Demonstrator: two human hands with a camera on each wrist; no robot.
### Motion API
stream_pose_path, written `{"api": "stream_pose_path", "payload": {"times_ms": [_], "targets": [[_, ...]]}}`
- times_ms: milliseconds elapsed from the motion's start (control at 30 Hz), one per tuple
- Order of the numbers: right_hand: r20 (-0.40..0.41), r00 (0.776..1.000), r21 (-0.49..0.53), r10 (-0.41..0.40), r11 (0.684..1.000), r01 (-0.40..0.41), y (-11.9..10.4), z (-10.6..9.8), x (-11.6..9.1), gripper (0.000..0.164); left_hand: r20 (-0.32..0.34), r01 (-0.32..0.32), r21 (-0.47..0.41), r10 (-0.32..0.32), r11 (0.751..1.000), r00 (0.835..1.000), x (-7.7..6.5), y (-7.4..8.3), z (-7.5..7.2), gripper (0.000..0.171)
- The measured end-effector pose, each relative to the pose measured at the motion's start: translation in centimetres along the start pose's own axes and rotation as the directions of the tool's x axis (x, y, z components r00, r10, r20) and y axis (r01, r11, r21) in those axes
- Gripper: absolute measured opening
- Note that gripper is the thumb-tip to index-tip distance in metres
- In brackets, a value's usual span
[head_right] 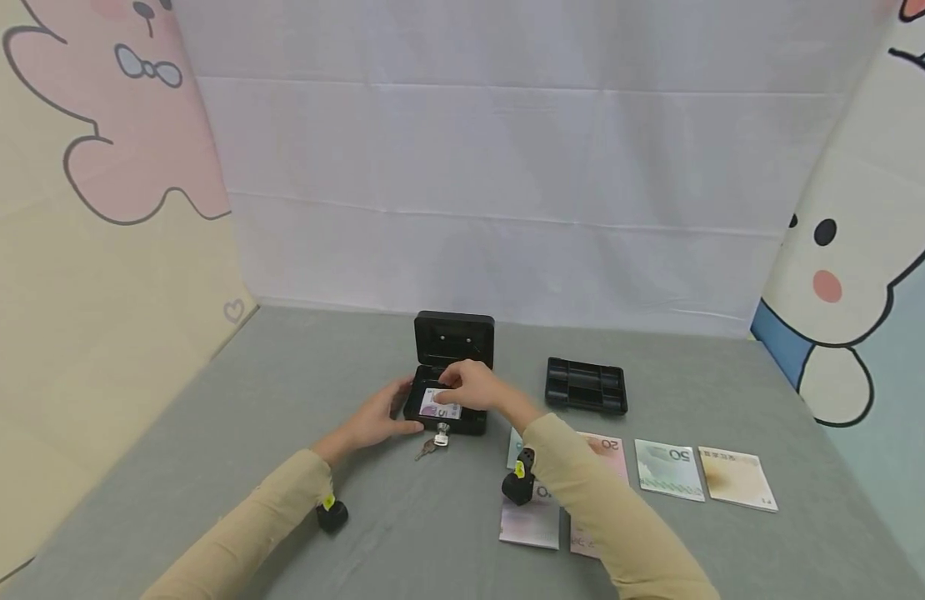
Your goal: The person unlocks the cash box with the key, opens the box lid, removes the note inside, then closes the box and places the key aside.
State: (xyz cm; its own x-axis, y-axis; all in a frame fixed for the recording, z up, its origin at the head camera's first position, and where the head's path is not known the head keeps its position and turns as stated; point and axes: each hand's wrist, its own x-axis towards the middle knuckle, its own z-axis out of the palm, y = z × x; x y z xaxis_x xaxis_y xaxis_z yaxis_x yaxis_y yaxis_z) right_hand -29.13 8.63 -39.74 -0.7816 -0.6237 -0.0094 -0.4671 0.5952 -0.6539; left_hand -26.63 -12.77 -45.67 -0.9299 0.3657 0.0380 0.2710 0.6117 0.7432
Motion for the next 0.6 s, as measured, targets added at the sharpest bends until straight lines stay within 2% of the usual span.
{"api": "stream_pose_path", "payload": {"times_ms": [167,367,600], "targets": [[-0.028,0.999,-0.049,-0.022,0.999,0.021,0.5,1.2,0.8,0.027,-0.001,-0.018,-0.022,0.018,1.000,1.000,0.0,0.0,0.0,0.081],[-0.044,0.999,-0.140,-0.012,0.990,0.006,0.5,2.0,1.1,0.034,-0.004,-0.032,-0.023,0.032,0.999,0.999,-0.1,0.0,0.0,0.080],[-0.039,0.999,-0.260,0.015,0.965,-0.024,0.4,2.4,1.1,0.036,-0.003,-0.025,-0.022,0.025,0.999,1.000,-0.1,0.1,0.0,0.079]]}}
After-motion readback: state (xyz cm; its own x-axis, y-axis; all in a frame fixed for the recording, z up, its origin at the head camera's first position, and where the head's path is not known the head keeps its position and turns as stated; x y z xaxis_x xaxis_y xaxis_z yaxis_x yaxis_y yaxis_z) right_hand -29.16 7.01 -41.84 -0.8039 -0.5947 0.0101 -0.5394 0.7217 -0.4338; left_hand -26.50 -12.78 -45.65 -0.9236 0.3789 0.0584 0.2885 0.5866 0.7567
